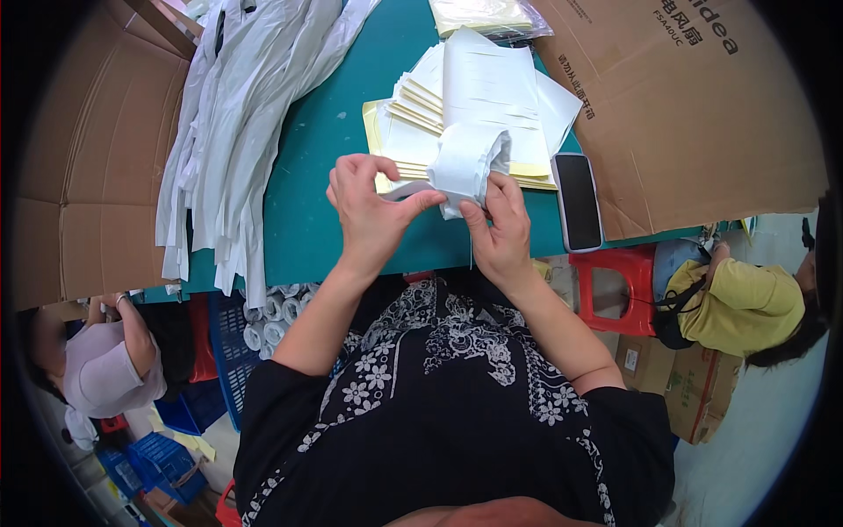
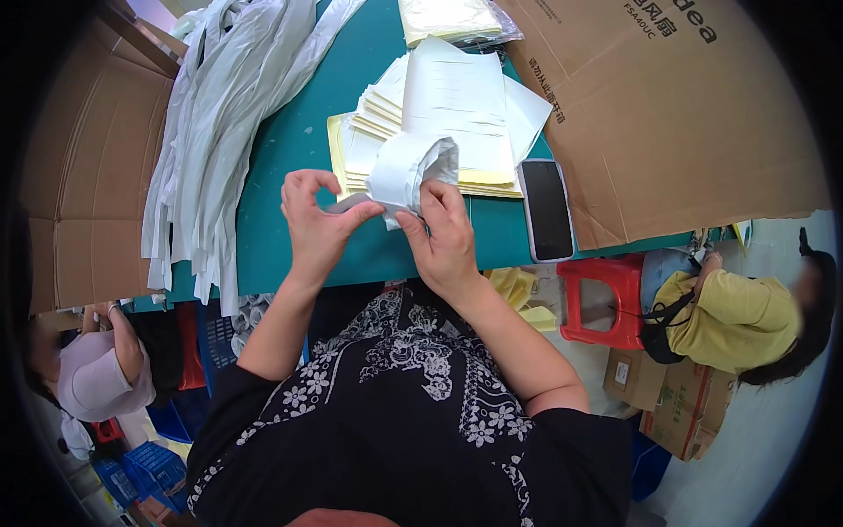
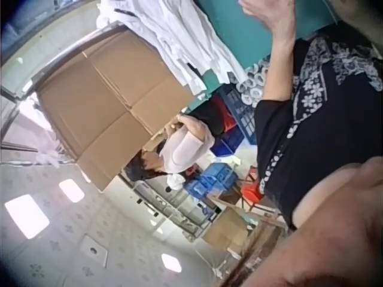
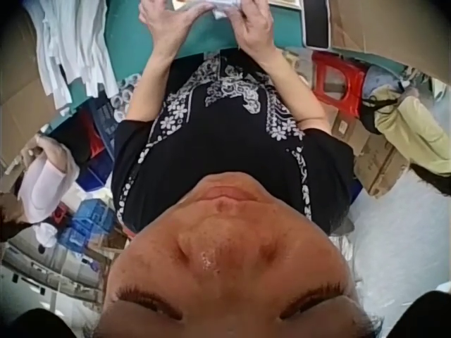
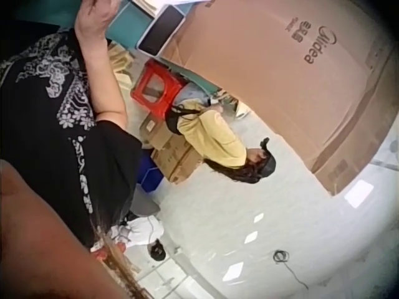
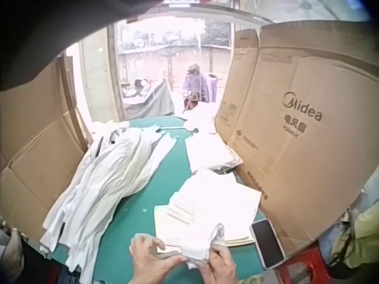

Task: Folding long white bands and inserting them into paper sleeves at a factory workbench.

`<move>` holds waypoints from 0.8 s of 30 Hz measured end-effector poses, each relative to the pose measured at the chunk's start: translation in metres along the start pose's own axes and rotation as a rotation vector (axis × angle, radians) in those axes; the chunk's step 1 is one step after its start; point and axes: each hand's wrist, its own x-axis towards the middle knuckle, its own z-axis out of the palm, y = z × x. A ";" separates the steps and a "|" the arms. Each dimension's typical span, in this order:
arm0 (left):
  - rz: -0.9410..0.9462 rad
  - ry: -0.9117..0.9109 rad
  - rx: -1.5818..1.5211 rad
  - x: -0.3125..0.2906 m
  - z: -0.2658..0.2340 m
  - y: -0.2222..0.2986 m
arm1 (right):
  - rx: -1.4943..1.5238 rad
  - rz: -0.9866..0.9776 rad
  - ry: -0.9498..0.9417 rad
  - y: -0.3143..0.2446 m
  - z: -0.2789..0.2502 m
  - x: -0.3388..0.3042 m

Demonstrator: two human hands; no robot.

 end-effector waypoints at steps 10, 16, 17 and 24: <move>-0.165 -0.384 -0.543 -0.002 0.012 0.002 | -0.209 -0.095 0.017 -0.008 -0.007 0.007; -0.542 -0.594 -1.375 -0.017 0.012 -0.017 | 0.006 -0.196 -0.285 -0.017 -0.026 0.028; -0.540 -0.598 -1.374 -0.017 0.011 -0.015 | 0.006 -0.195 -0.280 -0.016 -0.026 0.027; -0.410 -0.728 -1.435 -0.007 0.006 -0.027 | 0.358 0.049 -0.248 -0.018 -0.019 0.024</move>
